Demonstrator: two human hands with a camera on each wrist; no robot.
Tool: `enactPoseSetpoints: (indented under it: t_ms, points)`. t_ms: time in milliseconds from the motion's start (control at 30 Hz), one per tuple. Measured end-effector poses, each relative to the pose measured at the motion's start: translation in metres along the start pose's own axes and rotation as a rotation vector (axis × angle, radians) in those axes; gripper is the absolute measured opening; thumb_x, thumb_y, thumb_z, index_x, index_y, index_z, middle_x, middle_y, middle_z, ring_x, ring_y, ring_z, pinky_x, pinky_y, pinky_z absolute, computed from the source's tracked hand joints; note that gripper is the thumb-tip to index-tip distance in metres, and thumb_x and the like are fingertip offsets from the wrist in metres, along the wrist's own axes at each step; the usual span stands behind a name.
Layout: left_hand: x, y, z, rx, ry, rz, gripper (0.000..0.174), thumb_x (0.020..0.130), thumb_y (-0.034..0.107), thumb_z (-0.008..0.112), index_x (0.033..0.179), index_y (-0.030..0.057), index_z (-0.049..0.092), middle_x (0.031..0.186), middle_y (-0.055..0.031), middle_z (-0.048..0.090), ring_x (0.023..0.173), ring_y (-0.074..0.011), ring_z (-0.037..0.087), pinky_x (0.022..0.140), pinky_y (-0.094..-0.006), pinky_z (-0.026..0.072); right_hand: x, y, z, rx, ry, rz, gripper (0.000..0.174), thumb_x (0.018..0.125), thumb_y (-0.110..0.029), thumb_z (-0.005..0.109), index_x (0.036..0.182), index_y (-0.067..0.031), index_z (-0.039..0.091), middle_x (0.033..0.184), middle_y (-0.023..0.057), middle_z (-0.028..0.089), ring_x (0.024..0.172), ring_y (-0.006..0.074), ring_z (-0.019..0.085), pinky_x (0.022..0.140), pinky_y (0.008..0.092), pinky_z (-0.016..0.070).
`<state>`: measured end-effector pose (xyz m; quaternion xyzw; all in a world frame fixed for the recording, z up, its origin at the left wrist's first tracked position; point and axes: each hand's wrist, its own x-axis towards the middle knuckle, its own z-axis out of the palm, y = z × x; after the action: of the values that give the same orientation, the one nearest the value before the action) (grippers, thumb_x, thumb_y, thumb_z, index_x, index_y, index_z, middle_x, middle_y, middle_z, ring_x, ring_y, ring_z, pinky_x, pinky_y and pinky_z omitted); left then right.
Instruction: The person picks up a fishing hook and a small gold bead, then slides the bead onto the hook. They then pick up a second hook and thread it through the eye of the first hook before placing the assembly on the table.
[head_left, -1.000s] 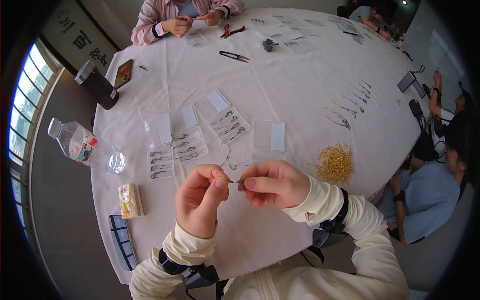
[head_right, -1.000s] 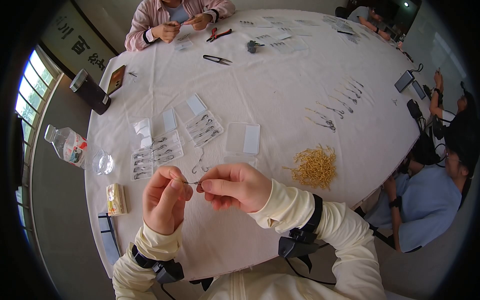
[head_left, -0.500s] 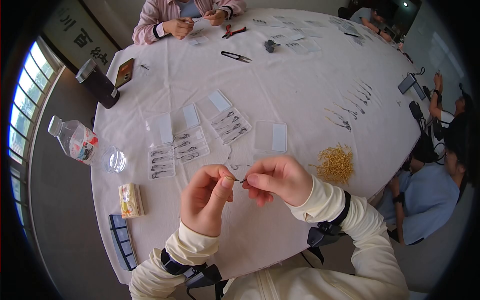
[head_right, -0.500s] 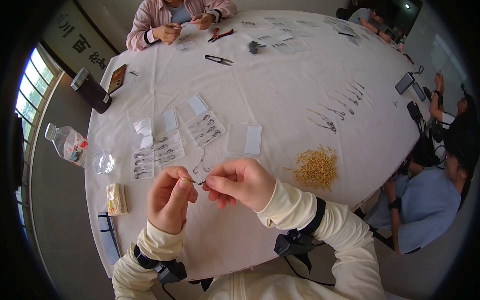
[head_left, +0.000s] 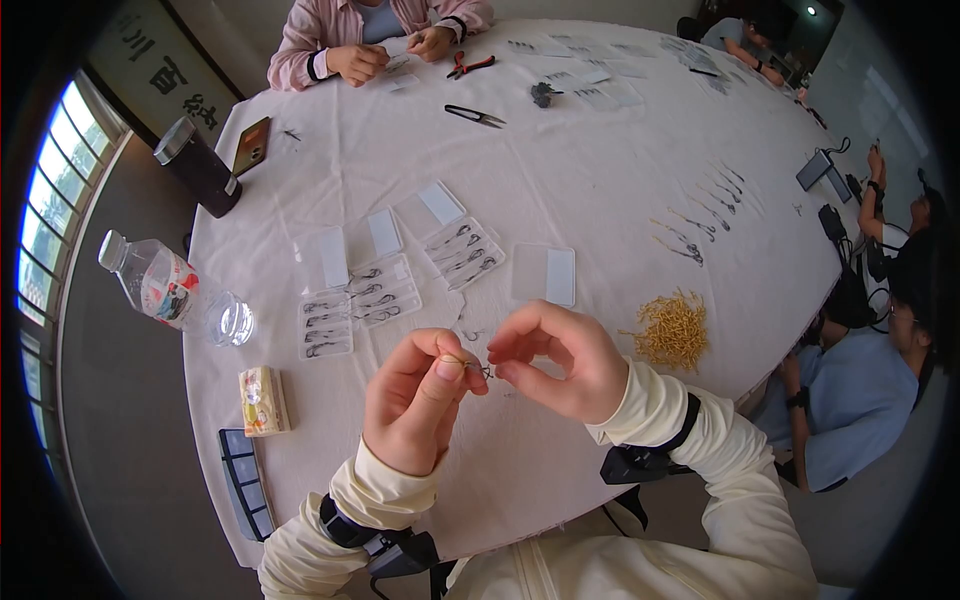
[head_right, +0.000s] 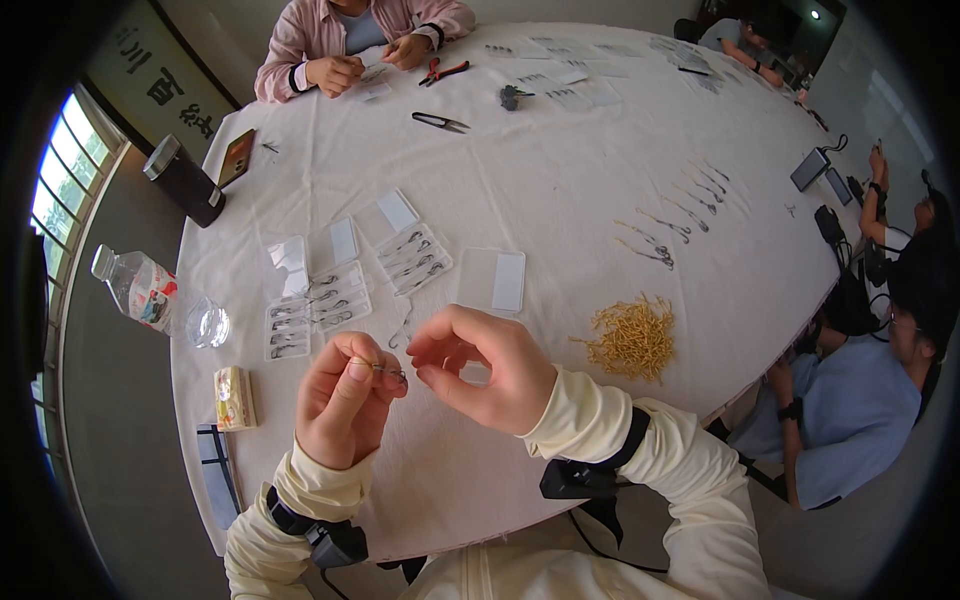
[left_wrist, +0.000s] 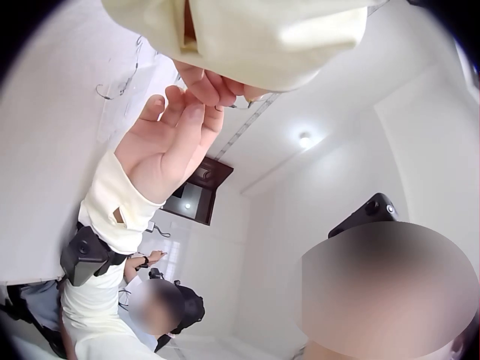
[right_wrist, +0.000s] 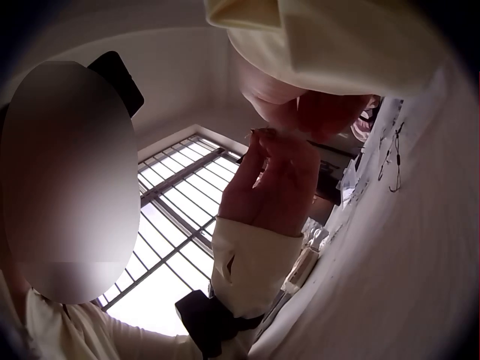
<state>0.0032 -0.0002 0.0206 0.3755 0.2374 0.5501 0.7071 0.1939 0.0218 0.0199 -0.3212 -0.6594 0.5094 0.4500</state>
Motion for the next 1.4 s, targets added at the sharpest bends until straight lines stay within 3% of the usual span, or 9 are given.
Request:
enactPoseSetpoints:
  t_ms: [300, 600, 867, 967, 1033, 1133, 1400]
  points:
    - [-0.0007, 0.0028, 0.004, -0.161, -0.053, -0.03, 0.012, 0.101, 0.012, 0.049, 0.106, 0.0021, 0.053, 0.093, -0.0057, 0.059, 0.088, -0.0156, 0.058, 0.083, -0.0303, 0.0446, 0.0051, -0.0057, -0.0003, -0.244, 0.008, -0.417, 0.023, 0.076, 0.005, 0.072, 0.096, -0.0033, 0.065, 0.091, 0.0074, 0.066, 0.082, 0.0211, 0.066, 0.07, 0.0298, 0.0529]
    - [-0.0036, 0.0007, 0.0062, -0.281, -0.032, -0.119, 0.013, 0.101, 0.013, 0.047, 0.106, 0.0027, 0.053, 0.091, -0.0048, 0.058, 0.087, -0.013, 0.058, 0.081, -0.0287, 0.0464, 0.0043, -0.0078, 0.0008, -0.266, 0.041, -0.424, 0.021, 0.073, 0.004, 0.076, 0.092, -0.0043, 0.069, 0.089, 0.0067, 0.066, 0.077, 0.02, 0.067, 0.065, 0.0296, 0.0538]
    - [-0.0033, 0.0014, 0.0067, -0.296, -0.026, -0.159, 0.012, 0.1, 0.014, 0.048, 0.103, 0.0034, 0.054, 0.092, -0.0038, 0.057, 0.085, -0.0129, 0.058, 0.079, -0.0281, 0.0469, 0.0042, -0.0053, -0.0014, -0.23, 0.027, -0.42, 0.016, 0.075, 0.006, 0.073, 0.088, -0.0025, 0.068, 0.087, 0.0064, 0.065, 0.076, 0.0184, 0.066, 0.064, 0.0282, 0.0522]
    - [-0.0034, 0.0023, 0.0049, -0.239, 0.03, -0.186, 0.01, 0.099, 0.013, 0.052, 0.098, 0.0038, 0.055, 0.089, -0.0035, 0.058, 0.081, -0.0128, 0.059, 0.073, -0.0267, 0.0476, 0.0027, -0.0073, -0.0031, -0.245, 0.053, -0.378, 0.015, 0.075, 0.007, 0.07, 0.087, -0.0023, 0.066, 0.085, 0.0058, 0.064, 0.074, 0.0174, 0.064, 0.063, 0.0278, 0.0509]
    - [-0.0021, 0.0013, 0.0028, 0.079, 0.161, -0.116, 0.007, 0.096, 0.011, 0.057, 0.094, 0.0035, 0.056, 0.085, -0.0034, 0.06, 0.073, -0.0117, 0.06, 0.067, -0.025, 0.0485, 0.0026, -0.0082, -0.0035, -0.258, 0.07, -0.342, 0.015, 0.075, 0.007, 0.069, 0.086, -0.0023, 0.065, 0.084, 0.0055, 0.063, 0.074, 0.0168, 0.063, 0.063, 0.0278, 0.0502]
    - [-0.0037, 0.0023, 0.006, 0.329, 0.226, -0.059, 0.005, 0.093, 0.006, 0.06, 0.092, 0.002, 0.057, 0.082, -0.0033, 0.061, 0.069, -0.01, 0.06, 0.064, -0.0231, 0.0491, 0.003, -0.0075, -0.0017, -0.328, 0.058, -0.363, 0.015, 0.075, 0.007, 0.069, 0.086, -0.0027, 0.063, 0.085, 0.0049, 0.061, 0.072, 0.0167, 0.062, 0.062, 0.0276, 0.0491]
    - [-0.0035, -0.0003, 0.0068, 0.535, 0.219, -0.02, 0.007, 0.089, 0.001, 0.063, 0.092, -0.002, 0.057, 0.083, -0.0038, 0.062, 0.073, -0.0094, 0.062, 0.067, -0.0229, 0.0508, 0.0053, -0.0023, 0.0027, -0.433, 0.121, -0.369, 0.016, 0.078, 0.006, 0.068, 0.087, -0.003, 0.059, 0.094, 0.0088, 0.066, 0.081, 0.0209, 0.067, 0.068, 0.0286, 0.0526]
